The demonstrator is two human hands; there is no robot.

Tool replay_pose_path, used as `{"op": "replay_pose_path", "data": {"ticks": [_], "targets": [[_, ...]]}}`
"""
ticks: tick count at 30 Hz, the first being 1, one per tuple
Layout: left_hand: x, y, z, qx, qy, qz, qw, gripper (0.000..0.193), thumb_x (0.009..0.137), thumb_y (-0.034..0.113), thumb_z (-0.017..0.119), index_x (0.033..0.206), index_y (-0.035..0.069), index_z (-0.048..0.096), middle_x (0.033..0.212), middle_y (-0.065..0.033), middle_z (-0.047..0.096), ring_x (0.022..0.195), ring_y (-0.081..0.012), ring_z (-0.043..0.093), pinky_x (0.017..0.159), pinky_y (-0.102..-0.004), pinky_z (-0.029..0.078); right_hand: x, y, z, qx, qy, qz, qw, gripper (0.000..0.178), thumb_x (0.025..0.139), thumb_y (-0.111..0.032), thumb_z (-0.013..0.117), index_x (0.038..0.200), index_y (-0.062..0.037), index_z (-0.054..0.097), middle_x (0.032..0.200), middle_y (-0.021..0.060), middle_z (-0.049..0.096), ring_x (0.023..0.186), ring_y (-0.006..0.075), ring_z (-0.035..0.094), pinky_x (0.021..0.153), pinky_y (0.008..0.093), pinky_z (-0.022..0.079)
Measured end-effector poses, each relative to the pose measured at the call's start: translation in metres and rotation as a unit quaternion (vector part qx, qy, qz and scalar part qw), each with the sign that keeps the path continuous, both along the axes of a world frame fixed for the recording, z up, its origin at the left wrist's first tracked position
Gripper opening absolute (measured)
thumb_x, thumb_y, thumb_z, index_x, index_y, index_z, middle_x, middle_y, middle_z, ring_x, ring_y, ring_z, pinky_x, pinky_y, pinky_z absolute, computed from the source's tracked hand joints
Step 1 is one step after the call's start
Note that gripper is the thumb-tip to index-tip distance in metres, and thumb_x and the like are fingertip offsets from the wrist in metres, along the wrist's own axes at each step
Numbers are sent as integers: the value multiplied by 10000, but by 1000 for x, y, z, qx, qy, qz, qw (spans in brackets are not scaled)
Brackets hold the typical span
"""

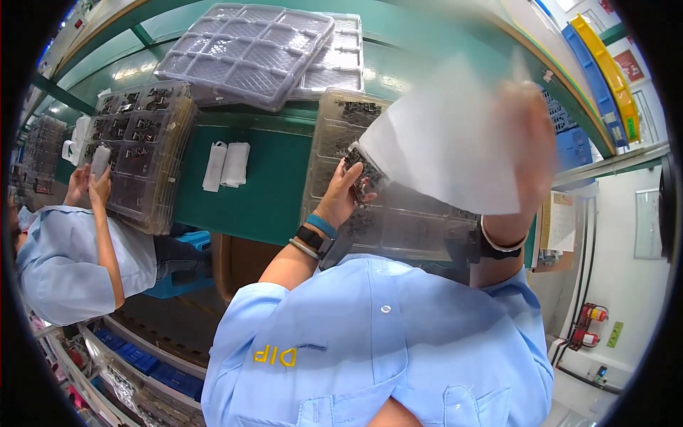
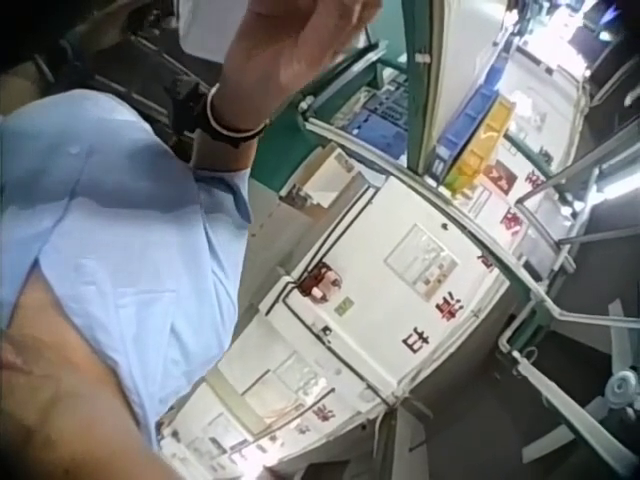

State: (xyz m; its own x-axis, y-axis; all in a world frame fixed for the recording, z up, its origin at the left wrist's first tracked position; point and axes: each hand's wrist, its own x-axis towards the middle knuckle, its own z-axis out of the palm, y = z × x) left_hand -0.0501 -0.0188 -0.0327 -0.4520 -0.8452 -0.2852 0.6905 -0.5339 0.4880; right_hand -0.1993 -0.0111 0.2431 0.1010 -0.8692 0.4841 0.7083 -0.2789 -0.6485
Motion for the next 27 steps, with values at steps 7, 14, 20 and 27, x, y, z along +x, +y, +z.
{"op": "replay_pose_path", "data": {"ticks": [7, 14, 20, 27], "targets": [[-9, 0, -2, -7, -4, 9, 1000, 508, 866, 334, 681, 1272, 173, 421, 1081, -9, 578, 939, -157, 603, 692, -393, 561, -12, -19, 22, -35, -6, 192, 981, 242, 1013, -184, 389, 1106, -13, 533, 1130, 148, 593, 1045, 235, 629, 887, 323, 536], [-18, 1, 2, 4, -93, 21, 995, 698, 817, 307, 742, 1349, 165, 313, 1059, 13, 558, 879, -127, 583, 622, -343, 541, -9, -4, 27, -279, 427, -380, 772, 320, 1016, -219, 389, 1179, 21, 523, 1133, 142, 590, 1007, 220, 634, 848, 290, 544], [-26, -2, -11, 21, -144, 54, 988, 1060, 753, 235, 799, 1476, 110, 34, 1082, -36, 535, 918, -116, 552, 618, -305, 496, 1, 2, 22, -268, 428, -412, 759, 337, 1008, -238, 407, 1210, 15, 504, 1145, 143, 584, 1006, 216, 626, 846, 290, 535], [-38, -3, -38, -60, -290, 100, 950, 920, 805, 254, 753, 1462, 85, 131, 1162, -50, 535, 973, -158, 581, 765, -315, 529, -6, -7, 15, -243, 422, -448, 750, 367, 999, -260, 428, 1245, 7, 482, 1159, 144, 578, 1006, 212, 617, 844, 289, 525]]}}
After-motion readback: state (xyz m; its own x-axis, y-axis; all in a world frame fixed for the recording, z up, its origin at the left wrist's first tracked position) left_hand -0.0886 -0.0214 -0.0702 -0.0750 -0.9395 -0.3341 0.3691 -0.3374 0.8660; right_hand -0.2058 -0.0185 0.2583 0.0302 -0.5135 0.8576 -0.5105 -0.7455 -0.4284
